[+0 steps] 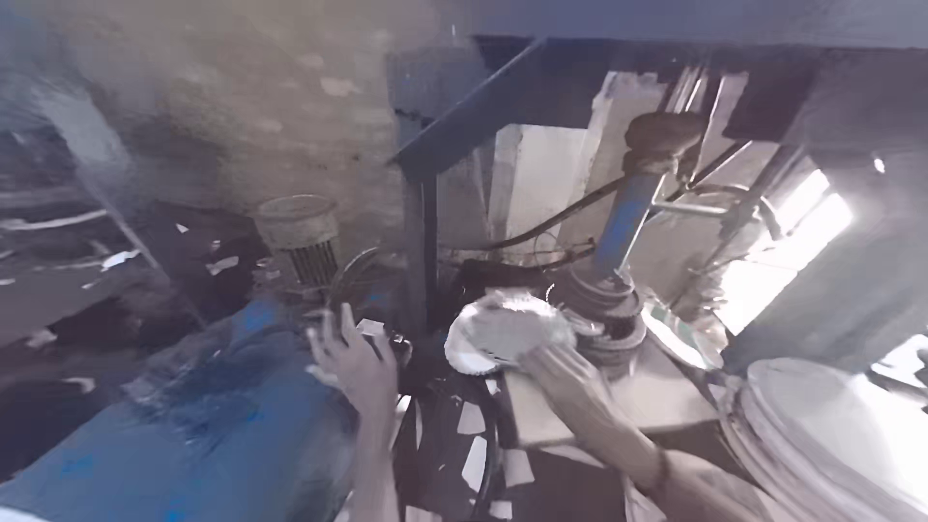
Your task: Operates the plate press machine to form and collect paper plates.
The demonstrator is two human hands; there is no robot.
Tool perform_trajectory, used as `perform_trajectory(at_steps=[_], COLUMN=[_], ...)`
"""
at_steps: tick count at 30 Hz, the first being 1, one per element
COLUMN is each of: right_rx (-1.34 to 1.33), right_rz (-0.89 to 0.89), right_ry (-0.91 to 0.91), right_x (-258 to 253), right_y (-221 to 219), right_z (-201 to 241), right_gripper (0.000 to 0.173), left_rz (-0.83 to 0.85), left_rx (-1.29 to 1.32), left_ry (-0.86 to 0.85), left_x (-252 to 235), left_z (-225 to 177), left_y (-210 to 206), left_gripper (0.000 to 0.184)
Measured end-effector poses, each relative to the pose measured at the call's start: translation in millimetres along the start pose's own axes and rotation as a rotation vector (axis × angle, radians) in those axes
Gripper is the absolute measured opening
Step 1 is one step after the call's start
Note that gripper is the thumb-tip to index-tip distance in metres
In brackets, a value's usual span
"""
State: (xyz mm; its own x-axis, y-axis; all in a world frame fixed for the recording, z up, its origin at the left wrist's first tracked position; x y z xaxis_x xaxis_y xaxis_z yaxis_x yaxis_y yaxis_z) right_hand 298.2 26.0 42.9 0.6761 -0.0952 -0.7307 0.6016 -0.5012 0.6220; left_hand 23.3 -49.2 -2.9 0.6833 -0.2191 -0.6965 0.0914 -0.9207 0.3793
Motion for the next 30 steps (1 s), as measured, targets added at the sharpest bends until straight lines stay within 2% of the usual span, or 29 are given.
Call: perform_trajectory(at_steps=[2,3,6,8,10,12,14,16,18,19,21,23,25,27,30], right_rx=[-0.028,-0.028,0.001,0.016,0.211,0.315,0.16,-0.027,-0.009,-0.01,-0.046,-0.035,-0.078,-0.211,-0.523], right_rz=[0.126,0.167,0.276,0.416,0.526,0.664,0.713,0.459,0.055,-0.108,-0.28,-0.241,-0.146,-0.173,-0.228], right_ry=[-0.051,-0.119,-0.406,-0.784,-1.103,-1.377,-1.574,-1.571,-1.332,-1.212,-1.115,-1.151,-1.209,-1.199,-1.258], right_x=[0,3,38,90,172,246,293,322,318,304,278,281,302,296,257], right_y=[-30,-28,45,109,161,195,205,202,211,219,228,218,191,173,153], right_z=[3,0,-21,-44,-61,-54,-28,-6,6,9,12,8,-3,-29,-77], right_gripper=[0.015,0.017,0.025,0.033,0.053,0.069,0.069,0.062,0.061,0.06,0.051,0.041,0.044,0.044,0.046], left_rz=[0.014,0.044,0.197,0.302,0.384,0.488,0.613,0.817,1.012,1.047,1.133,1.211,1.223,1.196,1.131], left_rx=[0.084,0.128,0.275,0.407,0.535,0.658,0.76,0.814,0.888,0.955,1.178,1.275,1.141,1.021,1.062], left_ry=[-0.071,-0.095,-0.127,-0.169,-0.222,-0.282,-0.358,-0.434,-0.419,-0.411,-0.376,-0.401,-0.407,-0.298,-0.044], left_x=[40,56,99,121,144,172,205,240,261,264,258,250,253,254,235], left_z=[-25,-33,-39,-48,-72,-108,-151,-193,-225,-235,-246,-249,-240,-231,-211], left_y=[9,13,20,26,28,25,17,7,0,-3,-6,-9,-12,-15,-25], left_gripper=[0.066,0.065,0.052,0.043,0.037,0.034,0.032,0.044,0.069,0.076,0.073,0.051,0.038,0.044,0.057])
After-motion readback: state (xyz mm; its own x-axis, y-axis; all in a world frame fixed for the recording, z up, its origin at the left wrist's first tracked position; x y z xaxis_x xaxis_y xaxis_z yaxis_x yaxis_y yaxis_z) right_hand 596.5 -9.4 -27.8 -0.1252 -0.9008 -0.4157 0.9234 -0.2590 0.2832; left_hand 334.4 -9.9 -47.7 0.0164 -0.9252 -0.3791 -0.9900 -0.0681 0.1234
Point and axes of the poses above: each hand's wrist, its own x-axis away from the middle knuckle, its own y-axis out of the back of the hand, z = x × y, the point moved 5 cm from there along -x, towards the middle knuckle, and after that the axes turned 1 degree about -z, right-handed, at the moved point
